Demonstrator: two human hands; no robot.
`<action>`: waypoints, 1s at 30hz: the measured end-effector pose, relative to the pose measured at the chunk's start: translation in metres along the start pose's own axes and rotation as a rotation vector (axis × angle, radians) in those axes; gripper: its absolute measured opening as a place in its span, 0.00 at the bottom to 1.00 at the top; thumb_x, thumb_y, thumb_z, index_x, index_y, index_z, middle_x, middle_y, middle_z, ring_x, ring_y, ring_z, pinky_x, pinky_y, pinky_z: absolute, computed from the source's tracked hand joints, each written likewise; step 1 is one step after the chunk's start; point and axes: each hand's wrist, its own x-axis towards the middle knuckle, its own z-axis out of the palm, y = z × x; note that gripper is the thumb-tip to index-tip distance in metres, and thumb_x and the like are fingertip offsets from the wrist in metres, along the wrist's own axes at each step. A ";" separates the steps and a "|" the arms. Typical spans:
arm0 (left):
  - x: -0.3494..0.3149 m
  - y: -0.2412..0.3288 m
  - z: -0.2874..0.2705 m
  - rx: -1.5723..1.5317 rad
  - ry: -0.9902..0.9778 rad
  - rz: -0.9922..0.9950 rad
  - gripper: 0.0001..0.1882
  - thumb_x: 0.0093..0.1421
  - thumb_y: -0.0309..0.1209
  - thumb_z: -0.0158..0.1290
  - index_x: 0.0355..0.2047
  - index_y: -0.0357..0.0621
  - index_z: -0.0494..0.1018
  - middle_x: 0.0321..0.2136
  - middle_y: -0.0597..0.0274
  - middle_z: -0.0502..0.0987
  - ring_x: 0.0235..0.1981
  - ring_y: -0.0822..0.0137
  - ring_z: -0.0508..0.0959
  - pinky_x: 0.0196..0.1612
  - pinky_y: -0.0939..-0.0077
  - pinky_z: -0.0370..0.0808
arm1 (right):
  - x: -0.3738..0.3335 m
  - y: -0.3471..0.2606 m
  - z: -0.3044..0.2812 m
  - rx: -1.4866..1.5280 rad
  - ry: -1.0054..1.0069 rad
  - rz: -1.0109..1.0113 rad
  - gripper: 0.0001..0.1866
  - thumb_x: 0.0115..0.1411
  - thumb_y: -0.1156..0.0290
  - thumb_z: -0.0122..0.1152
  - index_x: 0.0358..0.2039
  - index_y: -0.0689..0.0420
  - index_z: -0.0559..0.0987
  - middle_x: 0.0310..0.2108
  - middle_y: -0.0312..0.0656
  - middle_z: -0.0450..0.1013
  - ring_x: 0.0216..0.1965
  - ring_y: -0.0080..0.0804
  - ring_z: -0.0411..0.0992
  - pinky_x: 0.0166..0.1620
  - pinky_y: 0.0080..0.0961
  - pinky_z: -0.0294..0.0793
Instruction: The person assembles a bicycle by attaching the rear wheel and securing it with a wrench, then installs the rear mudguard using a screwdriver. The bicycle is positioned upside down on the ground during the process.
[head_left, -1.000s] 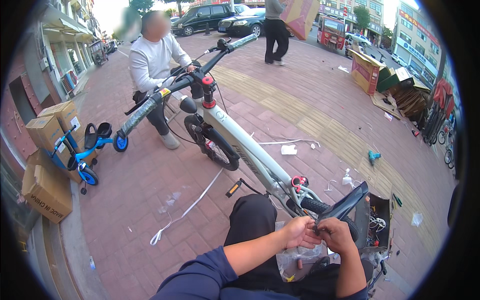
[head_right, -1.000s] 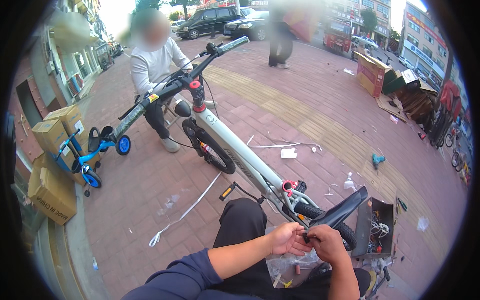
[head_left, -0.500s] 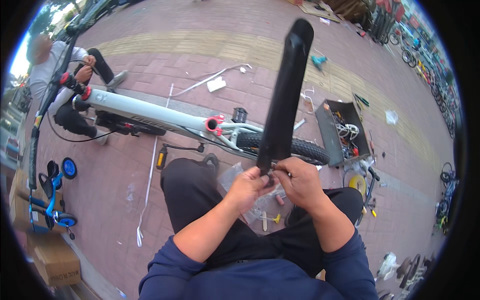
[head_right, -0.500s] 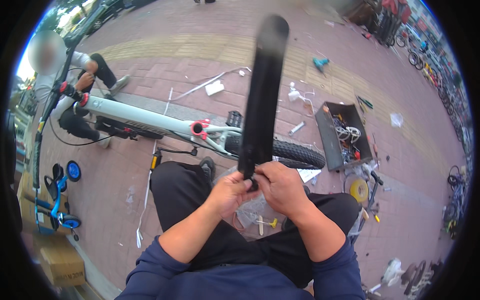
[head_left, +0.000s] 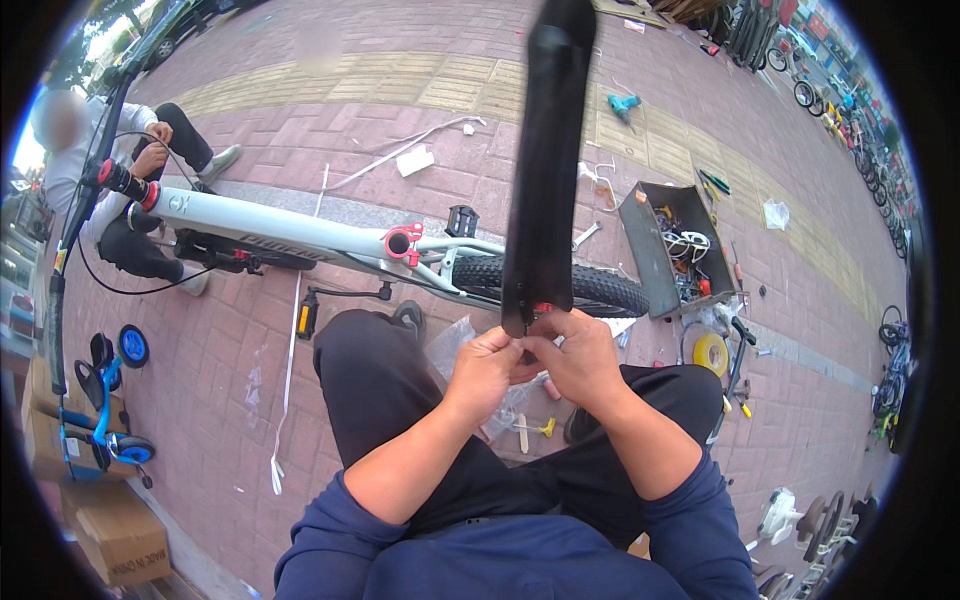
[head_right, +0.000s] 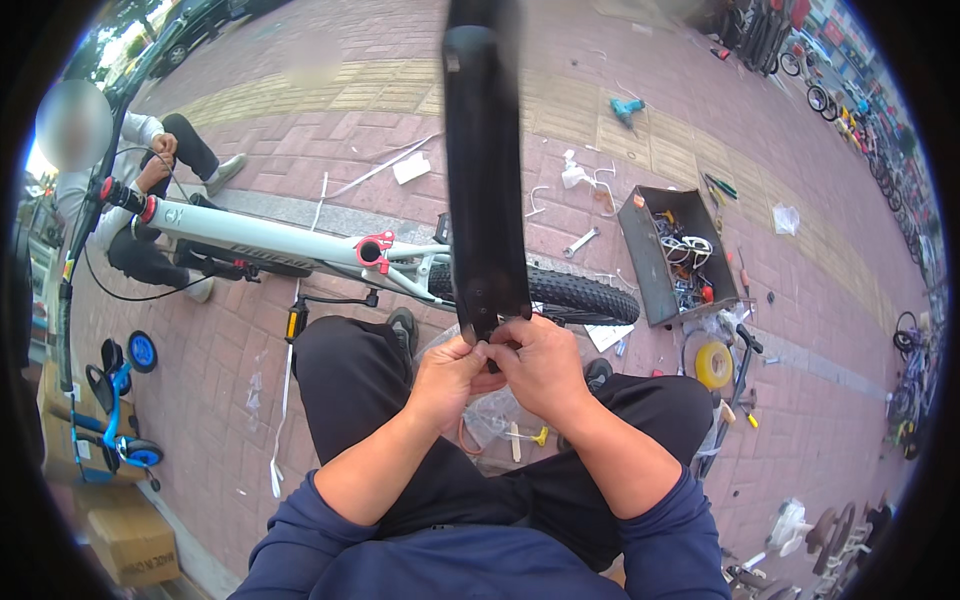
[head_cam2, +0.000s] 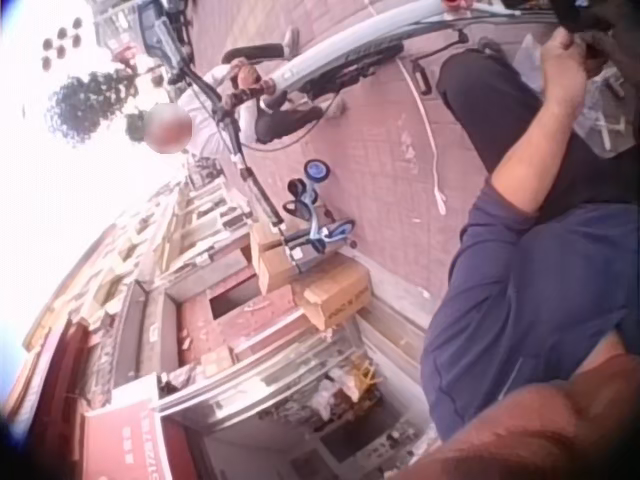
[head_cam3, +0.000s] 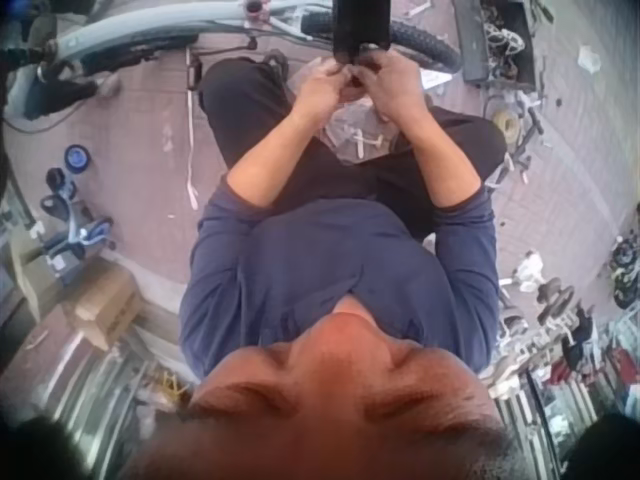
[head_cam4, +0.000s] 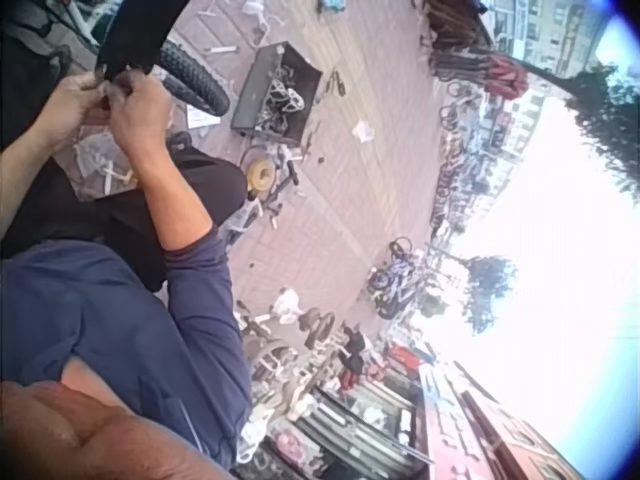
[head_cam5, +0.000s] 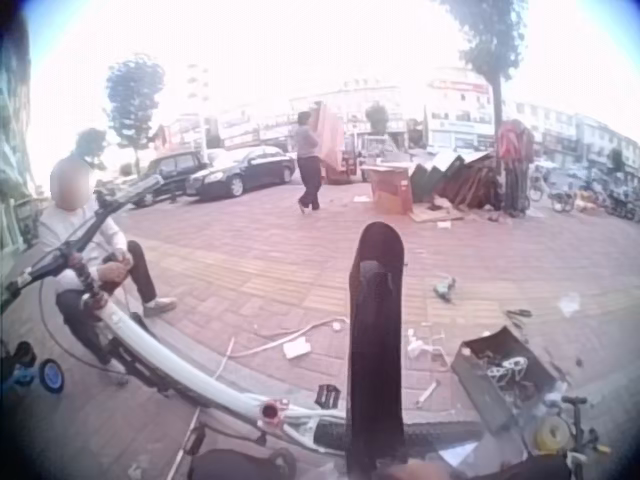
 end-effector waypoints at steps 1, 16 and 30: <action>0.000 0.000 0.001 0.003 0.001 0.026 0.14 0.75 0.26 0.44 0.55 0.39 0.75 0.48 0.55 0.80 0.47 0.62 0.83 0.52 0.62 0.83 | 0.000 0.001 0.001 0.004 -0.008 0.023 0.11 0.54 0.74 0.70 0.39 0.60 0.84 0.35 0.49 0.79 0.36 0.45 0.81 0.40 0.33 0.79; -0.002 0.010 -0.010 -0.107 -0.062 0.062 0.13 0.72 0.28 0.49 0.54 0.40 0.75 0.47 0.60 0.80 0.44 0.69 0.82 0.51 0.70 0.80 | 0.006 -0.003 -0.006 -0.074 -0.005 -0.419 0.08 0.51 0.79 0.67 0.34 0.58 0.81 0.34 0.45 0.78 0.39 0.47 0.77 0.43 0.37 0.76; -0.012 0.015 -0.006 0.406 0.136 0.232 0.10 0.68 0.24 0.51 0.45 0.39 0.81 0.28 0.68 0.79 0.27 0.78 0.73 0.31 0.80 0.71 | 0.003 0.000 0.001 -0.071 -0.057 -0.072 0.13 0.55 0.68 0.71 0.38 0.62 0.86 0.34 0.49 0.80 0.32 0.39 0.81 0.38 0.31 0.78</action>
